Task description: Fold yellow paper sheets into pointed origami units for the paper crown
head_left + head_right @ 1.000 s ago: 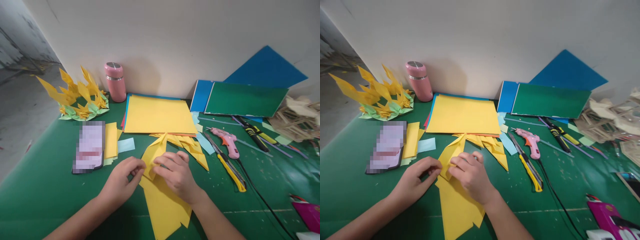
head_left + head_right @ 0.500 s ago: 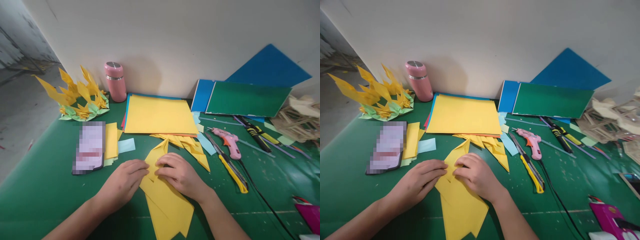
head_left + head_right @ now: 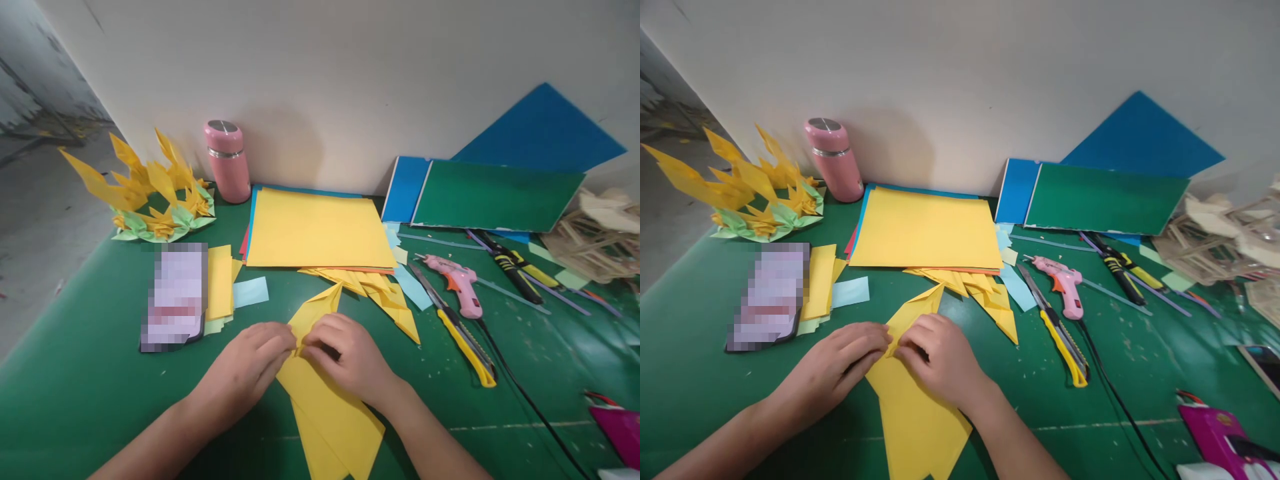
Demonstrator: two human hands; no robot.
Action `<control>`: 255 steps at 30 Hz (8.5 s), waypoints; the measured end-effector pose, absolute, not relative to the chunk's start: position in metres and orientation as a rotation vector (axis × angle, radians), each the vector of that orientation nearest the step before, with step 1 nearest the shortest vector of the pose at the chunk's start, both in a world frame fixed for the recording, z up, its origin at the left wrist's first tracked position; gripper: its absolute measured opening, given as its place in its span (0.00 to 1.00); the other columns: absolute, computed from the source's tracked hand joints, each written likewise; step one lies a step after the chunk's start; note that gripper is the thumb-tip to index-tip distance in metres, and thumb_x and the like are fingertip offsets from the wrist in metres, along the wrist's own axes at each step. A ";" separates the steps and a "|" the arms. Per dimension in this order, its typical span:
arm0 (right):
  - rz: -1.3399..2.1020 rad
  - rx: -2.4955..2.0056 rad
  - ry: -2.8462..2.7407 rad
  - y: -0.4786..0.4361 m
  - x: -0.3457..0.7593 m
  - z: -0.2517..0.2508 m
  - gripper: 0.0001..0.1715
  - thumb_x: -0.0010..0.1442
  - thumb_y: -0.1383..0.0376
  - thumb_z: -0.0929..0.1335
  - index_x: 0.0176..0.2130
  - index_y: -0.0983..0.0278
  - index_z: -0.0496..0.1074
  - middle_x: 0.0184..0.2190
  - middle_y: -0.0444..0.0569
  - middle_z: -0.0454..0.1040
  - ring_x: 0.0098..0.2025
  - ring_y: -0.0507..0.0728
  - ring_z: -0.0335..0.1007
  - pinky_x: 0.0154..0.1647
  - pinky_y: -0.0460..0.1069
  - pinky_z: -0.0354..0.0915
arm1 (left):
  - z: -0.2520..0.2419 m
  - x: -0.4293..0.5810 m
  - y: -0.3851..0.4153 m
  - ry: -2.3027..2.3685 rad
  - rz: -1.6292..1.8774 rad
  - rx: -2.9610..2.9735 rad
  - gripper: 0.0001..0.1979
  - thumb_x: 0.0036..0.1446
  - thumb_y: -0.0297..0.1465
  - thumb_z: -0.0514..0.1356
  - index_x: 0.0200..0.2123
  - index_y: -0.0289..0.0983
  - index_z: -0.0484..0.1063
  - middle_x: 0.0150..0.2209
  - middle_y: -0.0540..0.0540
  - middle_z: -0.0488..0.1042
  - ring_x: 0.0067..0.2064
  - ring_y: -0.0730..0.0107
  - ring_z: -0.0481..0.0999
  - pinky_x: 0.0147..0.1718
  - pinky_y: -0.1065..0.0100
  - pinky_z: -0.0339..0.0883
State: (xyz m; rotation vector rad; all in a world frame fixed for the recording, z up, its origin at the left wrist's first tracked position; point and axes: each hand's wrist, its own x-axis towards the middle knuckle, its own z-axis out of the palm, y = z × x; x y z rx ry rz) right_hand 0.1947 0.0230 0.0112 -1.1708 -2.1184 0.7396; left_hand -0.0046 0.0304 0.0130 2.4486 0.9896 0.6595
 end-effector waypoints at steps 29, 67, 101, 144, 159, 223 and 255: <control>0.878 -1.459 -2.039 0.024 0.188 0.019 0.09 0.56 0.75 0.65 0.31 0.62 0.62 0.25 0.41 0.64 0.30 0.53 0.62 0.31 0.47 0.56 | 0.014 0.002 0.020 0.992 0.687 2.688 0.18 0.66 0.28 0.45 0.36 0.35 0.75 0.38 0.42 0.75 0.42 0.65 0.76 0.44 0.66 0.73; 0.794 -1.628 -1.879 0.031 0.224 0.022 0.13 0.60 0.63 0.63 0.32 0.61 0.76 0.32 0.48 0.79 0.33 0.57 0.74 0.31 0.50 0.66 | 0.019 -0.010 0.025 0.980 0.509 2.852 0.17 0.68 0.32 0.45 0.48 0.42 0.72 0.48 0.50 0.77 0.46 0.65 0.71 0.44 0.63 0.59; 0.790 -1.531 -1.735 0.020 0.184 0.008 0.10 0.53 0.70 0.64 0.35 0.62 0.73 0.23 0.43 0.72 0.21 0.50 0.64 0.22 0.44 0.63 | 0.016 -0.008 0.024 1.022 0.393 2.790 0.14 0.63 0.28 0.50 0.48 0.40 0.71 0.49 0.43 0.74 0.53 0.58 0.70 0.47 0.58 0.65; 0.445 -1.077 -2.075 0.012 0.189 -0.002 0.06 0.65 0.70 0.62 0.37 0.62 0.68 0.30 0.47 0.75 0.32 0.55 0.69 0.33 0.48 0.65 | 0.013 -0.009 0.024 1.070 0.400 2.589 0.19 0.61 0.28 0.52 0.55 0.44 0.66 0.50 0.46 0.74 0.55 0.58 0.68 0.55 0.54 0.55; 0.449 -1.041 -2.150 0.014 0.191 0.002 0.09 0.67 0.65 0.61 0.36 0.62 0.68 0.29 0.47 0.75 0.30 0.54 0.67 0.30 0.48 0.62 | 0.010 -0.010 0.024 1.118 0.483 2.545 0.15 0.63 0.30 0.51 0.50 0.44 0.71 0.47 0.48 0.77 0.54 0.61 0.69 0.58 0.54 0.50; 0.428 -0.946 -2.175 0.015 0.198 0.006 0.10 0.65 0.70 0.59 0.39 0.63 0.69 0.29 0.49 0.75 0.30 0.55 0.66 0.31 0.48 0.64 | 0.016 -0.005 0.020 1.154 0.466 2.622 0.16 0.63 0.28 0.49 0.50 0.45 0.69 0.48 0.50 0.76 0.51 0.64 0.71 0.59 0.57 0.47; 0.489 -0.931 -2.225 0.017 0.214 0.011 0.09 0.65 0.70 0.59 0.41 0.62 0.67 0.27 0.46 0.73 0.25 0.53 0.65 0.26 0.46 0.60 | 0.012 -0.005 0.021 1.136 0.462 2.710 0.18 0.62 0.27 0.48 0.51 0.47 0.69 0.49 0.53 0.76 0.51 0.63 0.70 0.63 0.55 0.33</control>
